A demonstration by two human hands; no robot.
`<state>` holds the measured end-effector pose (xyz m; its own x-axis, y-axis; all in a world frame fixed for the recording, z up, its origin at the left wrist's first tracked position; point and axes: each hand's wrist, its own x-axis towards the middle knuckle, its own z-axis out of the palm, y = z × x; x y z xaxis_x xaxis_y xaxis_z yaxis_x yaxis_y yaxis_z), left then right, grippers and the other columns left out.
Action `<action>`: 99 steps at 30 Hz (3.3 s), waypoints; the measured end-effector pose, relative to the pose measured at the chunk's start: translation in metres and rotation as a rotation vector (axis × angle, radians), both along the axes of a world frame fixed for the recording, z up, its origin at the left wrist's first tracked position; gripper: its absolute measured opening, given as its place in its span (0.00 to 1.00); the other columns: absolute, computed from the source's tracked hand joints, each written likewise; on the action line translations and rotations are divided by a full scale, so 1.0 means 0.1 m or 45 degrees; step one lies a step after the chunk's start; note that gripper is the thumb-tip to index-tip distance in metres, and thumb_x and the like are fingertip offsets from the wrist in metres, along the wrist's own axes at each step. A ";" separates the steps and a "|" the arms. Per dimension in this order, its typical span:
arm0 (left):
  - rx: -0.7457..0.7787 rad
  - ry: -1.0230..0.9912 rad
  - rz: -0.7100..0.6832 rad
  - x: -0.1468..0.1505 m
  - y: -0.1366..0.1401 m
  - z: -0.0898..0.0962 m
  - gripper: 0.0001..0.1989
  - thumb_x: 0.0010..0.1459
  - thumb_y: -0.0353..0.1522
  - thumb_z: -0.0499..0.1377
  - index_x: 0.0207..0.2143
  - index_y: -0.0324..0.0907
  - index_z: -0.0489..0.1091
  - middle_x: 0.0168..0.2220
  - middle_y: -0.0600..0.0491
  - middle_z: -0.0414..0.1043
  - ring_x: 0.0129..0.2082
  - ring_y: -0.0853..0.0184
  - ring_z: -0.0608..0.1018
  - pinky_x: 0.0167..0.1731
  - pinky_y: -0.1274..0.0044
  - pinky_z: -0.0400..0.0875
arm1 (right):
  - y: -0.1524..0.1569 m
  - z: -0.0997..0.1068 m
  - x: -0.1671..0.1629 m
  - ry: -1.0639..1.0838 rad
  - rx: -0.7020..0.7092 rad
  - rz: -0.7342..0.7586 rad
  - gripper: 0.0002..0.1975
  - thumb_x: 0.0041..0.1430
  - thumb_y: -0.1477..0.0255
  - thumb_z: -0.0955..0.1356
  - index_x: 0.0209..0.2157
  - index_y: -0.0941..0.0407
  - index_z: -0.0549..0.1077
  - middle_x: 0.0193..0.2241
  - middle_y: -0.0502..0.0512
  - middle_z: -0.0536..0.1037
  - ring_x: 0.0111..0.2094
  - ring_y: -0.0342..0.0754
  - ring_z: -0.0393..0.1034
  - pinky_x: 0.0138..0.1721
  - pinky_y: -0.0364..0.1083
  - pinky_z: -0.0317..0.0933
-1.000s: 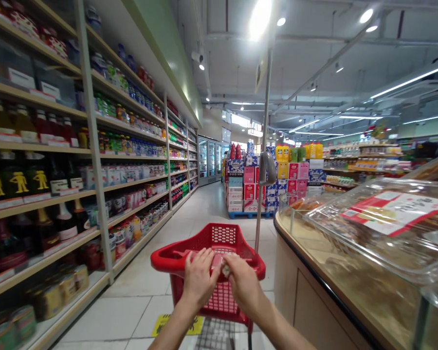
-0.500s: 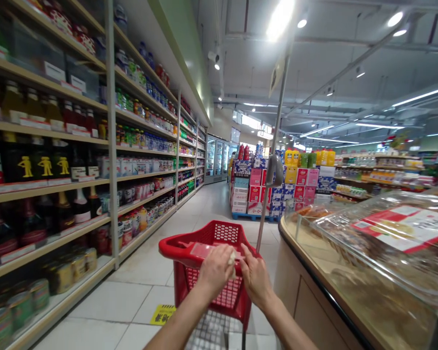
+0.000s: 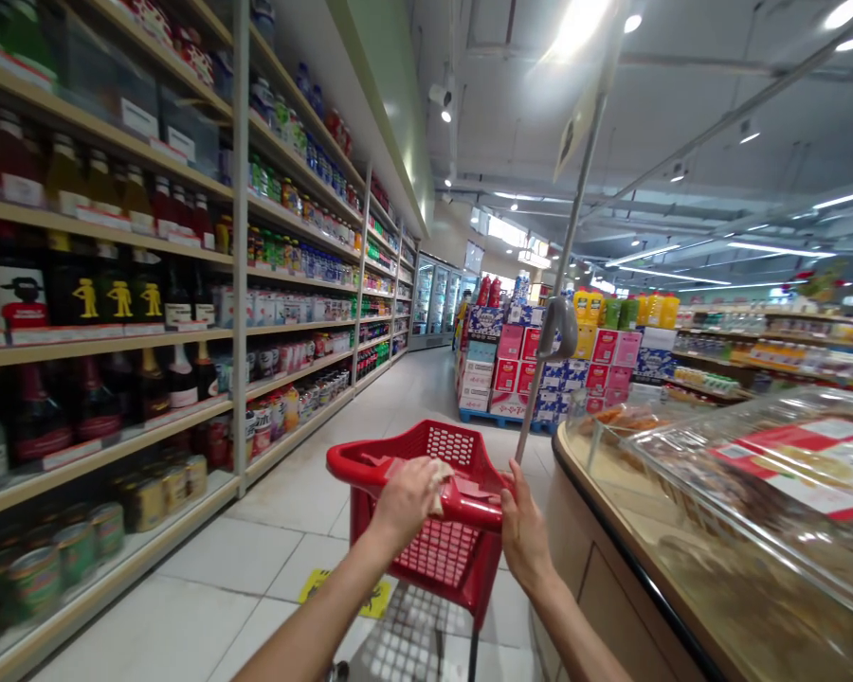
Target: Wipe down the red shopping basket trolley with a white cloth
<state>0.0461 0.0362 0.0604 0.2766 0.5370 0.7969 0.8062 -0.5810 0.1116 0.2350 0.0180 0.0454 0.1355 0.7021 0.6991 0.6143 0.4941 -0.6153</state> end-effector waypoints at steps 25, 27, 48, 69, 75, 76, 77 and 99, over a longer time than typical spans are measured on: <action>0.008 0.065 -0.113 -0.07 0.05 -0.01 0.14 0.56 0.32 0.47 0.44 0.42 0.65 0.44 0.50 0.70 0.46 0.67 0.69 0.48 0.71 0.66 | -0.01 -0.10 0.10 -0.100 -0.012 -0.027 0.24 0.58 0.63 0.54 0.54 0.57 0.57 0.40 0.57 0.72 0.40 0.49 0.66 0.41 0.50 0.59; 0.020 -0.096 0.084 -0.35 0.11 -0.03 0.15 0.57 0.32 0.46 0.43 0.38 0.66 0.43 0.46 0.71 0.45 0.64 0.70 0.46 0.66 0.67 | 0.00 -0.11 0.10 -0.136 0.014 -0.063 0.23 0.59 0.63 0.53 0.53 0.58 0.58 0.40 0.57 0.72 0.41 0.50 0.66 0.43 0.51 0.57; 0.087 0.120 -0.190 -0.08 0.05 -0.06 0.15 0.56 0.31 0.47 0.45 0.42 0.65 0.48 0.48 0.67 0.50 0.65 0.67 0.49 0.68 0.65 | -0.01 -0.27 0.25 -0.419 0.212 -0.102 0.20 0.59 0.67 0.54 0.52 0.54 0.58 0.38 0.54 0.74 0.41 0.50 0.67 0.48 0.56 0.54; 0.052 -0.158 0.178 -0.19 0.11 -0.06 0.14 0.56 0.33 0.47 0.41 0.40 0.67 0.41 0.47 0.71 0.43 0.62 0.72 0.44 0.66 0.68 | -0.05 -0.32 0.36 -0.246 0.209 -0.264 0.18 0.59 0.66 0.54 0.49 0.55 0.61 0.38 0.54 0.74 0.42 0.50 0.65 0.51 0.60 0.45; 0.069 0.048 -0.078 -0.26 0.11 -0.05 0.15 0.57 0.33 0.47 0.45 0.43 0.65 0.45 0.50 0.70 0.47 0.66 0.69 0.47 0.70 0.66 | -0.01 -0.37 0.48 -0.368 0.253 -0.198 0.16 0.59 0.67 0.55 0.47 0.54 0.62 0.43 0.55 0.72 0.45 0.50 0.64 0.50 0.58 0.48; 0.067 -0.035 0.024 -0.37 0.15 -0.05 0.14 0.57 0.34 0.46 0.43 0.43 0.66 0.42 0.50 0.72 0.44 0.65 0.71 0.45 0.69 0.68 | -0.01 -0.38 0.49 -0.370 0.246 -0.201 0.16 0.59 0.67 0.55 0.47 0.54 0.62 0.43 0.55 0.72 0.45 0.50 0.64 0.51 0.58 0.48; 0.069 -0.132 0.153 -0.47 0.19 -0.06 0.14 0.56 0.35 0.47 0.40 0.42 0.68 0.39 0.49 0.72 0.42 0.64 0.73 0.43 0.68 0.69 | -0.01 -0.38 0.48 -0.361 0.239 -0.207 0.16 0.59 0.67 0.55 0.47 0.54 0.62 0.43 0.55 0.72 0.45 0.50 0.64 0.51 0.59 0.47; 0.115 0.203 -0.229 0.88 -0.04 -0.01 0.13 0.54 0.29 0.48 0.41 0.37 0.66 0.44 0.47 0.70 0.47 0.64 0.69 0.48 0.70 0.65 | -0.07 -0.31 0.44 -0.344 0.250 -0.197 0.20 0.59 0.68 0.54 0.53 0.54 0.56 0.41 0.54 0.74 0.44 0.49 0.65 0.50 0.58 0.48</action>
